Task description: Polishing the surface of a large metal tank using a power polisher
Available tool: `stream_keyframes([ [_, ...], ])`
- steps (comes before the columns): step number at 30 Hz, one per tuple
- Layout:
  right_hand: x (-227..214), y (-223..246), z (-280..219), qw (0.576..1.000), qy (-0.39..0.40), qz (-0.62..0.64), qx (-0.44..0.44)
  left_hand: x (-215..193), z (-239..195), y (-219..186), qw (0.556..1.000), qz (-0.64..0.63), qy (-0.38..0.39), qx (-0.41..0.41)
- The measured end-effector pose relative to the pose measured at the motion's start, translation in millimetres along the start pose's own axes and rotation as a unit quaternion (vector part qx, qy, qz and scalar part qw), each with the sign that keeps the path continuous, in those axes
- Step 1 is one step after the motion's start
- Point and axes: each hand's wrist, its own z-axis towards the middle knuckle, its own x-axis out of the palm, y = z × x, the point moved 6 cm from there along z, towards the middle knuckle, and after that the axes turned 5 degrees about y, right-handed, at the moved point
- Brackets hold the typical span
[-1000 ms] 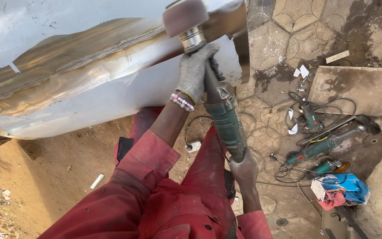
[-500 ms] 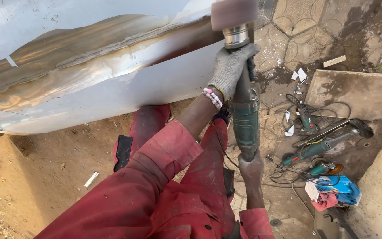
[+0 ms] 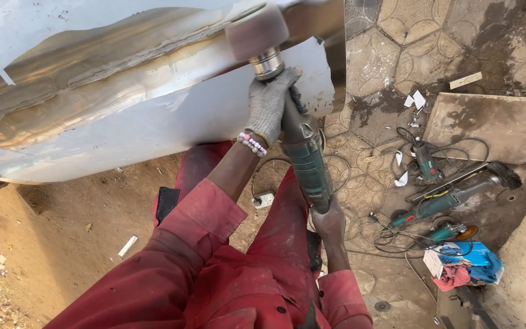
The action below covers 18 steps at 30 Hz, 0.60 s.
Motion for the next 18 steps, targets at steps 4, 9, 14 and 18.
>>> stream_keyframes([
  [4, -18.3, -3.4, 3.1, 1.0, -0.022, 0.012, 0.006, 34.3, -10.4, 0.6, 0.999, 0.029, 0.025, -0.007],
  [9, -23.4, -15.2, 11.4, 0.994, -0.03, 0.075, -0.069, 78.0, -27.4, -1.1, 0.991, -0.023, 0.126, -0.037],
  [14, -4.8, -8.2, 9.7, 0.996, -0.014, 0.062, -0.061, 41.0, -23.6, -7.6, 0.994, 0.001, 0.106, -0.039],
  [18, 0.3, 26.7, -1.7, 0.998, 0.044, 0.01, -0.042, -14.3, -6.4, -19.8, 1.0, 0.0, 0.019, -0.021],
])
